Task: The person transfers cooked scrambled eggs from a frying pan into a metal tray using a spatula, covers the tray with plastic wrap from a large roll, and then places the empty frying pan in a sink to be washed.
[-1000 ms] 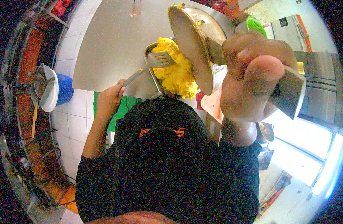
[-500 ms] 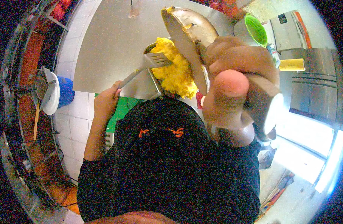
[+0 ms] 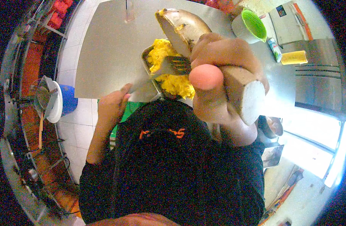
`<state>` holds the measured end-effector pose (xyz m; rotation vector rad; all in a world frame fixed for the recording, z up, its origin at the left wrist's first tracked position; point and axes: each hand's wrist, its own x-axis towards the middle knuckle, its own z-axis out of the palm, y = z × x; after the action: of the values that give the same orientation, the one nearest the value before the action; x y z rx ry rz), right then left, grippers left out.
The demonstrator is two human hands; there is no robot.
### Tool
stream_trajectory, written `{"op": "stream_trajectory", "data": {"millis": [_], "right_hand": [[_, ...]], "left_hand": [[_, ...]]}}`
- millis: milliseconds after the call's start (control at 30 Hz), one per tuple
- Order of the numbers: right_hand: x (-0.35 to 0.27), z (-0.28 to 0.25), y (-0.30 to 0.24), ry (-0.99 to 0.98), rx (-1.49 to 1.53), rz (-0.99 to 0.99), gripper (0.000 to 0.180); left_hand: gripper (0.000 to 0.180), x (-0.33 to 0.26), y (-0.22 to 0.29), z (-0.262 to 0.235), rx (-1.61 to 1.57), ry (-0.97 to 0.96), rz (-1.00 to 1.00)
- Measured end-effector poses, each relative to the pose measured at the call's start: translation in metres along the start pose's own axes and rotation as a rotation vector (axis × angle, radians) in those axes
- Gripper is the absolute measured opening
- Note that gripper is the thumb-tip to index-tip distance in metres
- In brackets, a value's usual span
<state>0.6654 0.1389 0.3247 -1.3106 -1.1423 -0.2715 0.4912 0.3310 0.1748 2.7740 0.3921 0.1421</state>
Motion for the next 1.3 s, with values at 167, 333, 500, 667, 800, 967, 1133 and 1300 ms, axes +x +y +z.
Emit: {"op": "stream_trajectory", "data": {"millis": [167, 333, 500, 667, 800, 967, 1133, 1300], "right_hand": [[-0.003, -0.008, 0.003, -0.059, 0.076, -0.041, 0.024], [0.001, -0.003, 0.001, 0.024, -0.004, 0.019, 0.034], [0.0, -0.004, 0.003, 0.044, 0.009, 0.023, 0.036], [-0.002, -0.002, 0.006, 0.024, 0.019, 0.02, 0.039], [-0.004, -0.001, 0.005, 0.009, 0.029, 0.017, 0.04], [-0.01, 0.0, 0.004, -0.03, 0.069, -0.006, 0.042], [-0.016, 0.0, -0.001, -0.062, 0.136, -0.04, 0.045], [-0.014, -0.002, 0.004, -0.093, 0.168, -0.064, 0.043]], "left_hand": [[0.032, 0.004, 0.011, 0.025, 0.106, -0.132, 0.114], [0.031, -0.004, 0.007, 0.036, 0.092, -0.18, 0.077], [0.032, -0.011, 0.001, 0.045, 0.109, -0.254, 0.002], [0.031, -0.017, -0.012, 0.061, 0.088, -0.221, -0.01], [0.03, -0.02, -0.017, 0.067, 0.055, -0.146, 0.006], [0.029, -0.016, -0.016, 0.071, 0.05, -0.136, -0.005], [0.029, -0.016, -0.017, 0.071, 0.068, -0.161, -0.048], [0.029, -0.015, -0.016, 0.043, 0.046, -0.202, -0.069]]}}
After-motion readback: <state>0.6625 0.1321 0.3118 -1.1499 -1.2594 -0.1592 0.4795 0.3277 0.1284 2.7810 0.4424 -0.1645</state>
